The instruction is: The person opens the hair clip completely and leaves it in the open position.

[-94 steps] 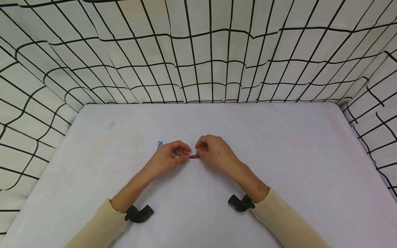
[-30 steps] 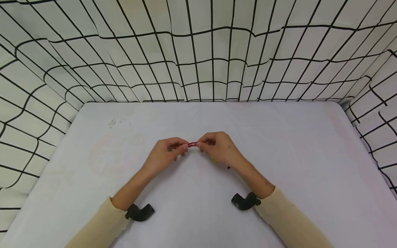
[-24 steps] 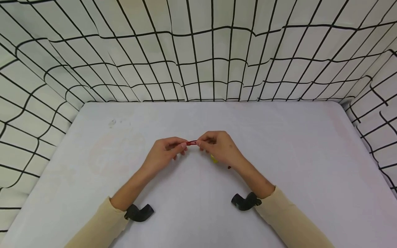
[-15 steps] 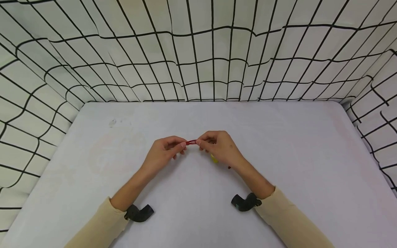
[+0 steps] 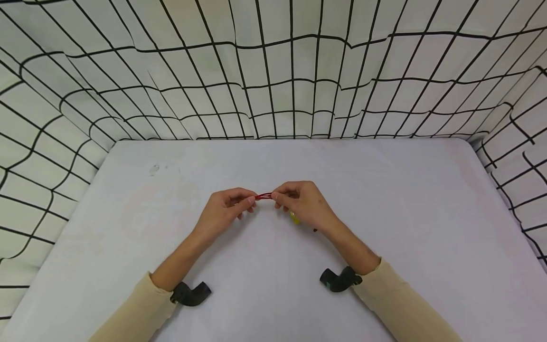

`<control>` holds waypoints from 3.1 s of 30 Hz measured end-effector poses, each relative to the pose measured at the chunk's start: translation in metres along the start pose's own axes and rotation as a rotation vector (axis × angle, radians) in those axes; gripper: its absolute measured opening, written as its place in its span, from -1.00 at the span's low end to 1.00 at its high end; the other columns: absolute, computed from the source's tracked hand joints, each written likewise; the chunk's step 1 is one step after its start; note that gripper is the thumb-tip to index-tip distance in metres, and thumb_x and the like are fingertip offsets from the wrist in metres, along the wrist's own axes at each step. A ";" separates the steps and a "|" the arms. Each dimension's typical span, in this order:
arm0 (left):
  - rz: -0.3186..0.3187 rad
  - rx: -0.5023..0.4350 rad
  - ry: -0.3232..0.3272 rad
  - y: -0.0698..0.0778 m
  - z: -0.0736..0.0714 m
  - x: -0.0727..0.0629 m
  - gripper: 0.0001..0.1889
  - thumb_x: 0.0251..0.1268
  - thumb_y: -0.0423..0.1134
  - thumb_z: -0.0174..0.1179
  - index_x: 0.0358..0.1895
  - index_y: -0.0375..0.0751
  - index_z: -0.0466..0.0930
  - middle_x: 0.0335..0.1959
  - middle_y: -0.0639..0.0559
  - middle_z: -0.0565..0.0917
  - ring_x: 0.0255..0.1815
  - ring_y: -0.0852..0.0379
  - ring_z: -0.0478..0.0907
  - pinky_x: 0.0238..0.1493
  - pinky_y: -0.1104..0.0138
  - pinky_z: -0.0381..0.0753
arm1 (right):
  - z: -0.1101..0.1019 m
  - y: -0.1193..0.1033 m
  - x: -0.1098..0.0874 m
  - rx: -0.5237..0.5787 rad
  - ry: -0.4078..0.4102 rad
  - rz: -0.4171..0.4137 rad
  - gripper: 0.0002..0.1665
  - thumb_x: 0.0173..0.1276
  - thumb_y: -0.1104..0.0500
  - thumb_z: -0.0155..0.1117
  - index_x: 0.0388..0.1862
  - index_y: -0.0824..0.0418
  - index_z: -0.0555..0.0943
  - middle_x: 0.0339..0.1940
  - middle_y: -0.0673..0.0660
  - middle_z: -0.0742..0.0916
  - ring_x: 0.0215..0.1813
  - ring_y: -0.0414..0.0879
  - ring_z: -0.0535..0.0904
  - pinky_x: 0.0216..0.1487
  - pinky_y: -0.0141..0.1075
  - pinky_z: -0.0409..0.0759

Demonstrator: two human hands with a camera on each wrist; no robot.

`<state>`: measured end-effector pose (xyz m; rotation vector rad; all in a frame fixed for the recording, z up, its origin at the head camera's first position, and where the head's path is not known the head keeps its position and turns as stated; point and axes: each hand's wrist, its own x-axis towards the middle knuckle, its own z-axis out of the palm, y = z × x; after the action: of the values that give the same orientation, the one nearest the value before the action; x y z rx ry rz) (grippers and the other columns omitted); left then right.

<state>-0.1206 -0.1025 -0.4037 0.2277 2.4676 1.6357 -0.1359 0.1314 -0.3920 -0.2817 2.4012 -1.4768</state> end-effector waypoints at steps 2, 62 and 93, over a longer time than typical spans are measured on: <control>0.000 -0.002 -0.003 0.000 0.000 0.000 -0.83 0.49 -0.23 0.28 -0.02 -0.18 0.78 -0.27 -0.16 0.81 -0.28 -0.07 0.69 -0.38 0.43 0.55 | 0.000 0.000 0.000 0.001 0.001 0.000 -0.76 0.53 0.05 0.33 -0.06 0.17 0.79 -0.30 0.17 0.82 -0.26 0.00 0.66 -0.30 -0.34 0.50; -0.062 -0.281 0.044 -0.002 0.007 0.000 -0.76 0.52 -0.18 0.25 -0.02 -0.31 0.74 -0.46 0.12 0.71 -0.30 0.07 0.53 -0.26 0.38 0.47 | 0.010 0.009 0.002 0.239 0.014 0.023 -0.65 0.54 0.01 0.31 -0.05 0.31 0.73 -0.37 0.00 0.71 -0.23 -0.12 0.56 -0.18 -0.36 0.52; -0.108 -0.329 0.023 -0.005 0.012 -0.001 -0.78 0.51 -0.17 0.25 -0.09 -0.27 0.75 -0.32 -0.02 0.83 -0.33 0.14 0.70 -0.30 0.40 0.50 | 0.027 0.000 -0.007 -0.049 0.165 -0.370 -0.76 0.37 0.40 0.38 -0.05 0.17 0.70 -0.24 0.08 0.76 -0.21 -0.16 0.61 -0.20 -0.35 0.54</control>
<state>-0.1173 -0.0940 -0.4129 0.0301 2.1383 1.9681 -0.1193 0.1113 -0.4023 -0.6707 2.6245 -1.6501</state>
